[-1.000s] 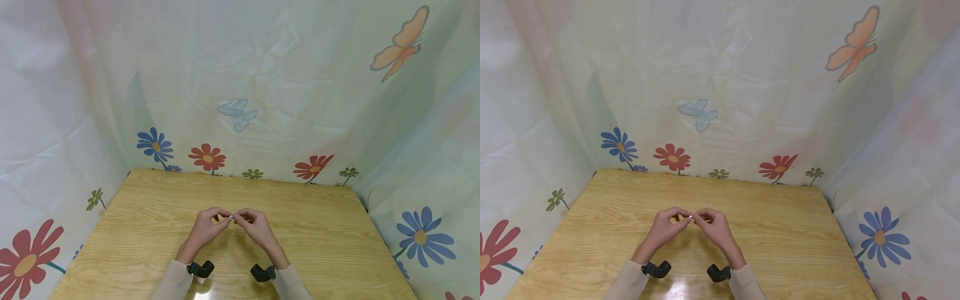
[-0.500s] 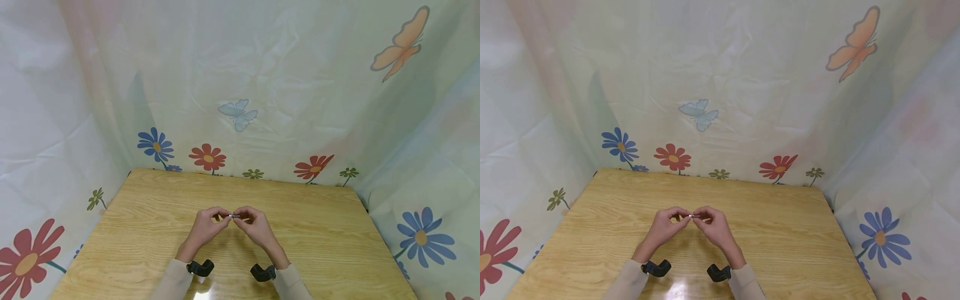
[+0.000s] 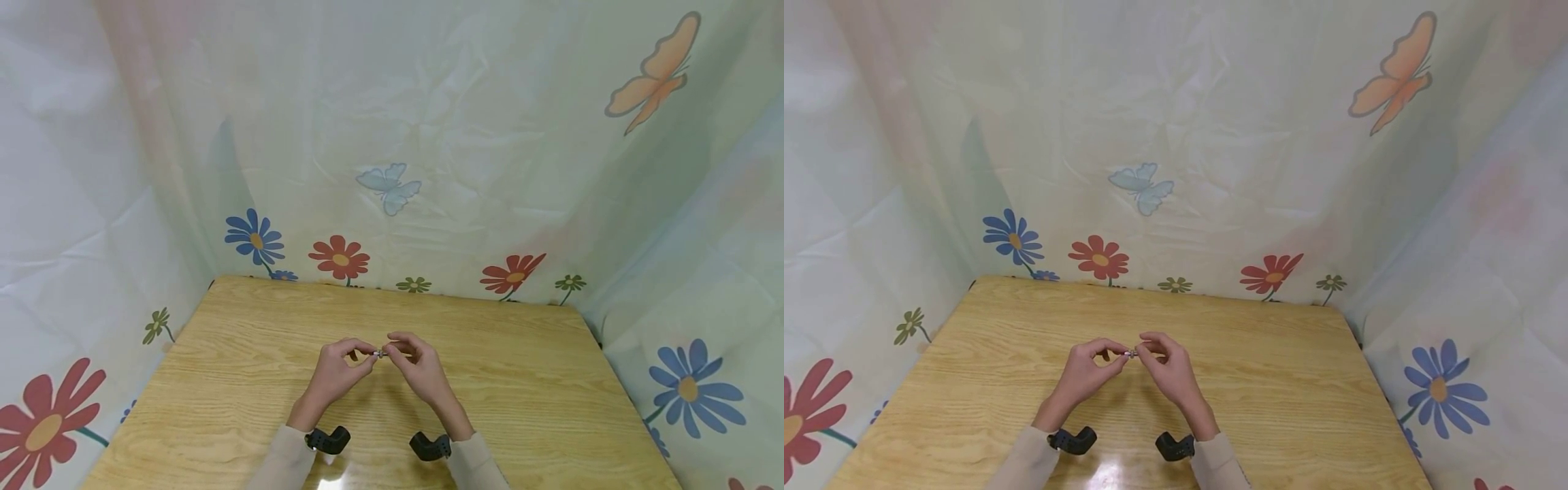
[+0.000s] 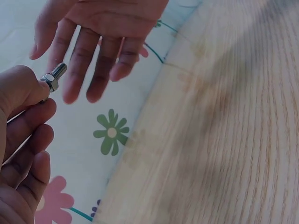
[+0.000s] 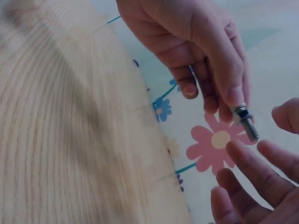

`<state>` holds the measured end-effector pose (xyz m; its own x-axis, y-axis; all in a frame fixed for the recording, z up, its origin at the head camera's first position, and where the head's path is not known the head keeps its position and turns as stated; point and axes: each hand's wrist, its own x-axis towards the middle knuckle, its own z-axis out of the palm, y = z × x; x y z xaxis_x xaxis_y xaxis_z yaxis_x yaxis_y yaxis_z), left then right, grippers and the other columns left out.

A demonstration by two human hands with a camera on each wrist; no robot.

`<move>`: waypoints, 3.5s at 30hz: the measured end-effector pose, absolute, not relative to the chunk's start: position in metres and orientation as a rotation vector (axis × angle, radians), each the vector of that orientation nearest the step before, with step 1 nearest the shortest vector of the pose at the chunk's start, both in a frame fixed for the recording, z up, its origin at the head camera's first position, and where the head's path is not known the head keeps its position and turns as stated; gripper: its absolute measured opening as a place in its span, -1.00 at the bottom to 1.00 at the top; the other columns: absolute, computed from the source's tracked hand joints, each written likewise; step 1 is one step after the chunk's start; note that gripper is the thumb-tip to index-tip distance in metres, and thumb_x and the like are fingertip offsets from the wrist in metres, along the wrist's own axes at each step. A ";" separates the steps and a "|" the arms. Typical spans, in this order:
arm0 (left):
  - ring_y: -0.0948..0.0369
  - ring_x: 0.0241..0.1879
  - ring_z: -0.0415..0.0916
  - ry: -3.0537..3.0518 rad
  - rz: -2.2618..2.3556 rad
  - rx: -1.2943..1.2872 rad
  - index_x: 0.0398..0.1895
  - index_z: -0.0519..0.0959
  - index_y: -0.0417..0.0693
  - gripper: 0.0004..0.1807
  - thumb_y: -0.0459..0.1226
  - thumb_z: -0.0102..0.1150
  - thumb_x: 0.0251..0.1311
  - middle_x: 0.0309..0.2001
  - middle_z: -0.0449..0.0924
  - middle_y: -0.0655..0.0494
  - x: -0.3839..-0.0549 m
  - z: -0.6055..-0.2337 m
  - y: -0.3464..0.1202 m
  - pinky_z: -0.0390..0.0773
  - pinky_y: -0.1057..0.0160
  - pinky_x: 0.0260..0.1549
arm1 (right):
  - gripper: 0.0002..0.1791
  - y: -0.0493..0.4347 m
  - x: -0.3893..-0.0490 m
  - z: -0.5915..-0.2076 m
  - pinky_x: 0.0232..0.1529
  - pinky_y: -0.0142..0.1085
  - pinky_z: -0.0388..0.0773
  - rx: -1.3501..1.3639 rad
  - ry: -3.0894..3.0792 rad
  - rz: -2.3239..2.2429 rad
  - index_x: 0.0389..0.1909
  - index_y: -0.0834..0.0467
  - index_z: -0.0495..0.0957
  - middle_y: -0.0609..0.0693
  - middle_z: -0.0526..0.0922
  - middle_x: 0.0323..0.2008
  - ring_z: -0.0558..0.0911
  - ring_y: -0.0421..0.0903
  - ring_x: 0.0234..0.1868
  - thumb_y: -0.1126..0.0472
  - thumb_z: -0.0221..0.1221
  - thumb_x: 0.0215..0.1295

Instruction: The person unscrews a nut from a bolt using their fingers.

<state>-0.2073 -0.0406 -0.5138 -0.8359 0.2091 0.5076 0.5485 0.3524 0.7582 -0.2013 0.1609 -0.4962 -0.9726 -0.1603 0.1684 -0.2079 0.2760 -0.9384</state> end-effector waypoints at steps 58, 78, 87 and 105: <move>0.09 -0.22 0.66 -2.367 -1.520 -0.581 -0.25 0.79 0.19 -0.85 -0.30 0.46 0.19 -0.34 0.71 0.42 -0.208 -0.512 -0.039 0.62 -0.12 -0.13 | -0.71 0.162 -0.199 -0.499 -0.02 -0.25 0.61 0.323 -2.523 1.790 0.14 0.02 0.64 -0.02 0.73 -0.05 0.69 -0.04 0.04 0.12 0.27 0.46; 0.22 -0.21 0.63 -2.380 -1.528 -0.582 -0.22 0.79 0.18 -0.86 -0.29 0.45 0.21 -0.32 0.69 0.45 -0.207 -0.514 -0.037 0.60 -0.15 -0.09 | -0.82 0.161 -0.199 -0.502 -0.07 -0.28 0.64 0.289 -2.565 1.741 -0.21 0.07 0.77 0.01 0.80 -0.22 0.75 -0.05 -0.12 0.08 0.26 0.46; 0.10 -0.21 0.66 -2.394 -1.530 -0.573 -0.23 0.80 0.15 -0.88 -0.29 0.44 0.22 -0.33 0.72 0.36 -0.207 -0.513 -0.036 0.60 -0.17 -0.08 | -0.86 0.161 -0.201 -0.503 -0.01 -0.29 0.65 0.319 -2.564 1.759 -0.14 0.07 0.77 -0.01 0.79 -0.15 0.74 -0.09 -0.09 0.13 0.30 0.43; -0.04 -0.19 0.66 -2.404 -1.571 -0.549 -0.24 0.80 0.13 -0.89 -0.30 0.43 0.22 -0.31 0.73 0.32 -0.209 -0.514 -0.040 0.60 -0.16 -0.11 | -0.83 0.159 -0.200 -0.500 0.01 -0.25 0.63 0.445 -2.456 1.808 -0.08 0.09 0.72 0.04 0.73 -0.02 0.68 0.06 0.08 0.30 0.34 0.35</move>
